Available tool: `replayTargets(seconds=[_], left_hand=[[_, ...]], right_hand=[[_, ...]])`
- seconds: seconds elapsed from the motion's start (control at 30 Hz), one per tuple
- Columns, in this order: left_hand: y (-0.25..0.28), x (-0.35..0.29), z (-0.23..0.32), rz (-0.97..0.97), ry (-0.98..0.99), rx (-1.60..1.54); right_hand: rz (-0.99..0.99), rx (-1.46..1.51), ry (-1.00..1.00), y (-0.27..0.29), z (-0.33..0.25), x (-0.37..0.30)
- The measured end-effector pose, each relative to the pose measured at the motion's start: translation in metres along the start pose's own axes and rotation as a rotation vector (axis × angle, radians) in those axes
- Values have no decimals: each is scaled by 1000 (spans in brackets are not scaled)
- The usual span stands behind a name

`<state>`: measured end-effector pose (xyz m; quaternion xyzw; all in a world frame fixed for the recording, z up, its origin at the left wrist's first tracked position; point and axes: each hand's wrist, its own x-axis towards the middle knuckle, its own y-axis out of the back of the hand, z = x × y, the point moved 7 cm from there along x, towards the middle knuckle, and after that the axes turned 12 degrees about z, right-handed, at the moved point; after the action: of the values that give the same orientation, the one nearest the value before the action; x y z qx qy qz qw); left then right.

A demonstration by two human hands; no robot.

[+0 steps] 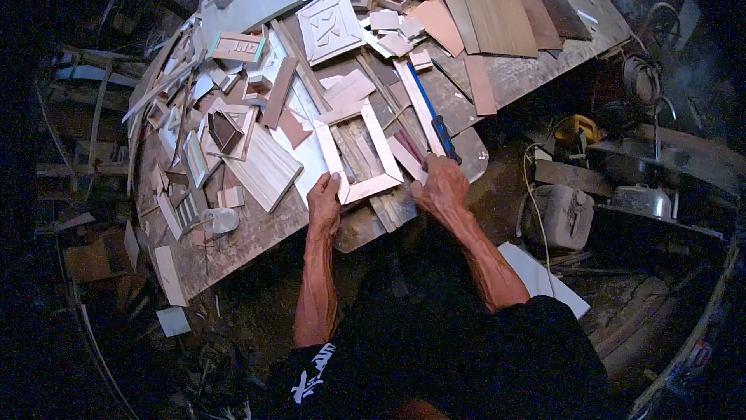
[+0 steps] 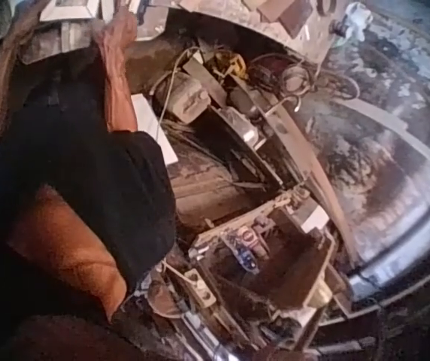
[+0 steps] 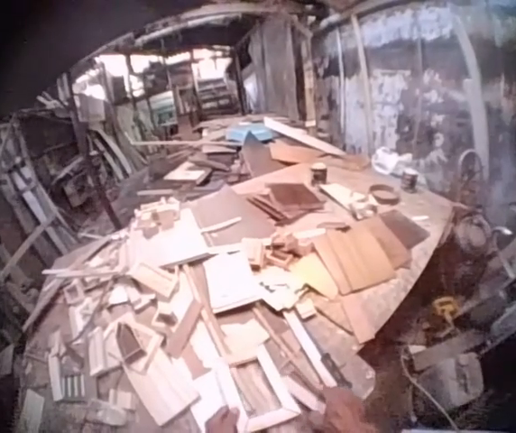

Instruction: Assembling, measuring, and marking small wooden pieces to create a frame on a cluttered workbench.

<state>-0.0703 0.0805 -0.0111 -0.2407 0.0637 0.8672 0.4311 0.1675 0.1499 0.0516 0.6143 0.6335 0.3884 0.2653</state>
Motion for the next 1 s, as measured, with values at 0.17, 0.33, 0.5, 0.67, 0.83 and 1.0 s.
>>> replayTargets(seconds=[0.17,0.33,0.5,0.67,0.83,1.0], left_hand=[[14,1,-10,91,19,52],[6,-22,-1,91,167,-51],[18,-28,-5,72,182,-21],[21,-33,-2,38,177,-45],[19,-36,-1,22,182,-27],[18,-35,0,35,185,-10]], right_hand=[[107,-6,89,39,-3,-6],[-78,269,459,29,-38,-6],[-197,287,534,-7,-41,-7],[-205,308,543,-11,-45,-9],[-144,315,510,-13,-42,-7],[-147,304,520,-15,-44,-5]])
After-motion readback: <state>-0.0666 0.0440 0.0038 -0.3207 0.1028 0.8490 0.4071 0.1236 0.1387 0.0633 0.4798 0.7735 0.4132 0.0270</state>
